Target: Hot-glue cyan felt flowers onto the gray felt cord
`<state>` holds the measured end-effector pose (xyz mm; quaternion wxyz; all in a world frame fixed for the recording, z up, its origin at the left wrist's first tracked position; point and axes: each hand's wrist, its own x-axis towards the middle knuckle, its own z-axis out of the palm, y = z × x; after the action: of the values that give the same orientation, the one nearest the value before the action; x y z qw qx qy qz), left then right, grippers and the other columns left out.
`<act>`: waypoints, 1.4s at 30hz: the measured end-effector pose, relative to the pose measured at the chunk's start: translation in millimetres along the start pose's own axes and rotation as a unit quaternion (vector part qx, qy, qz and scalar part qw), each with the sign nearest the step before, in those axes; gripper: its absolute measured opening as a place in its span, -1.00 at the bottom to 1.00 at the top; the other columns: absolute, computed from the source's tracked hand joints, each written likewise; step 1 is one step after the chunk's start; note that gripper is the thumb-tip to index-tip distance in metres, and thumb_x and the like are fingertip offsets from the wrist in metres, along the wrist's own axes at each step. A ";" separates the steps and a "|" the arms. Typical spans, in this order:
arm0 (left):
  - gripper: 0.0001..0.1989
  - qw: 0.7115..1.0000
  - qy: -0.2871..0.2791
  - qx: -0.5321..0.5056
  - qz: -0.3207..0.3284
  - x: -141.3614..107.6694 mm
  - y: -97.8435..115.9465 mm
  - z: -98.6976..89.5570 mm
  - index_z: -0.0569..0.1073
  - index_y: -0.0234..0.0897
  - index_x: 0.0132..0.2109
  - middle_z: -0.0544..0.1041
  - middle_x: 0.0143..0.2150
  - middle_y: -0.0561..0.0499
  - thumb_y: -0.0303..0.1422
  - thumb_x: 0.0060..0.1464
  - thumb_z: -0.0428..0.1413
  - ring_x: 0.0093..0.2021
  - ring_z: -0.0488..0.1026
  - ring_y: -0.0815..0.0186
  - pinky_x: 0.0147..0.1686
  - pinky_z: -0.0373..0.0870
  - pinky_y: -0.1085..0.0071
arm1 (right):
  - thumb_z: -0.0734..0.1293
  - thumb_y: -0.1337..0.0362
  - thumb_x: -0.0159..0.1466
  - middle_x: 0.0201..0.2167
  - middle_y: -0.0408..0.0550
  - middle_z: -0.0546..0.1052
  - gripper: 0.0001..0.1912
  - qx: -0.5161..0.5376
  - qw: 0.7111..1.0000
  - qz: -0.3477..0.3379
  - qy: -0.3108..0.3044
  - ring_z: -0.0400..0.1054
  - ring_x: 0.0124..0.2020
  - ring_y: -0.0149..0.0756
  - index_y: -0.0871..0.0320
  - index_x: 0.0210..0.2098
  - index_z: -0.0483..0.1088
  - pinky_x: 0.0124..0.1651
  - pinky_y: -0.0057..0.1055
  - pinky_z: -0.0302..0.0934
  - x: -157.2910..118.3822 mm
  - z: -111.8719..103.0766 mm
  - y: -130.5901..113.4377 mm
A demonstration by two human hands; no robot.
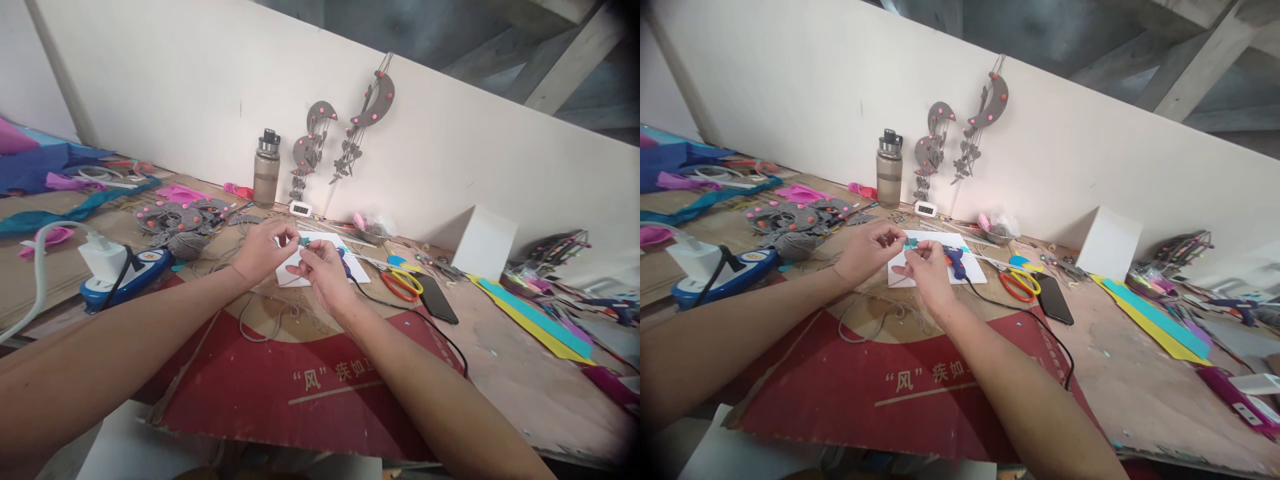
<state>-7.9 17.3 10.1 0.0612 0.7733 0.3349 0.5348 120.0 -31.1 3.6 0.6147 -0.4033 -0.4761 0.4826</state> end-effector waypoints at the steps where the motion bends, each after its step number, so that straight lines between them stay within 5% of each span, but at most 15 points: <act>1: -0.90 1.000 -0.001 -0.003 -0.012 -0.4 1.0 0.2 0.46 -0.28 -0.41 0.45 -0.46 0.05 -0.44 -0.03 0.05 -0.41 0.34 0.39 -0.40 0.26 0.49 | 0.33 0.24 0.04 -0.48 -0.30 0.26 -0.75 -0.014 1.000 -0.010 0.009 0.12 -0.56 -0.55 0.07 -0.32 0.18 -0.46 -0.50 0.17 1.3 -1.8 0.9; 12: -0.85 0.969 -0.023 -0.154 -0.192 -1.5 7.0 4.6 0.46 -0.31 -0.43 0.44 -0.52 0.06 -0.32 -0.07 0.08 -0.49 0.30 0.42 -0.50 0.22 0.50 | 0.31 0.19 0.10 -0.60 -0.26 0.21 -0.85 -0.267 0.947 -0.167 0.067 0.05 -0.52 -0.46 0.14 -0.47 0.36 -0.44 -0.47 -0.01 3.9 -13.5 -1.2; 19: -0.87 0.938 -0.055 -0.238 -0.246 -1.0 9.0 4.4 0.44 -0.29 -0.45 0.32 -0.63 0.12 -0.31 -0.09 0.09 -0.62 0.19 0.47 -0.60 0.13 0.50 | 0.33 0.14 0.08 -0.61 -0.27 0.23 -0.79 -0.211 0.962 -0.156 0.076 0.02 -0.53 -0.48 0.15 -0.54 0.31 -0.44 -0.47 -0.04 10.7 -17.7 4.4; 29: -0.89 0.926 -0.083 -0.286 -0.230 -2.7 5.5 7.7 0.42 -0.29 -0.42 0.29 -0.59 0.13 -0.33 -0.09 0.10 -0.62 0.16 0.51 -0.62 0.09 0.53 | 0.36 0.09 0.04 -0.62 -0.27 0.23 -0.71 -0.186 0.970 -0.121 0.103 0.01 -0.56 -0.50 0.16 -0.58 0.25 -0.47 -0.49 -0.04 15.8 -20.3 9.6; 36: -0.90 0.911 -0.122 -0.317 -0.232 -0.4 2.1 6.5 0.43 -0.31 -0.40 0.30 -0.59 0.12 -0.36 -0.08 0.10 -0.63 0.17 0.51 -0.61 0.10 0.53 | 0.39 0.12 0.00 -0.64 -0.35 0.18 -0.69 -0.144 0.980 -0.099 0.097 -0.02 -0.62 -0.51 0.10 -0.29 0.34 -0.54 -0.50 -0.09 14.3 -21.1 5.9; 42: -0.88 0.893 -0.152 -0.337 -0.256 0.7 -1.6 7.8 0.45 -0.32 -0.43 0.32 -0.60 0.10 -0.33 -0.08 0.13 -0.62 0.19 0.50 -0.62 0.13 0.53 | 0.37 0.16 -0.04 -0.55 -0.22 0.39 -0.80 -0.137 0.984 -0.071 0.085 0.13 -0.52 -0.47 0.18 -0.51 0.39 -0.39 -0.47 0.06 17.7 -21.4 6.5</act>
<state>-1.8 21.0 6.7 0.5035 0.6656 0.3076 0.4570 140.9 -13.2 -3.9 0.6243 -0.4888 -0.5112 0.3316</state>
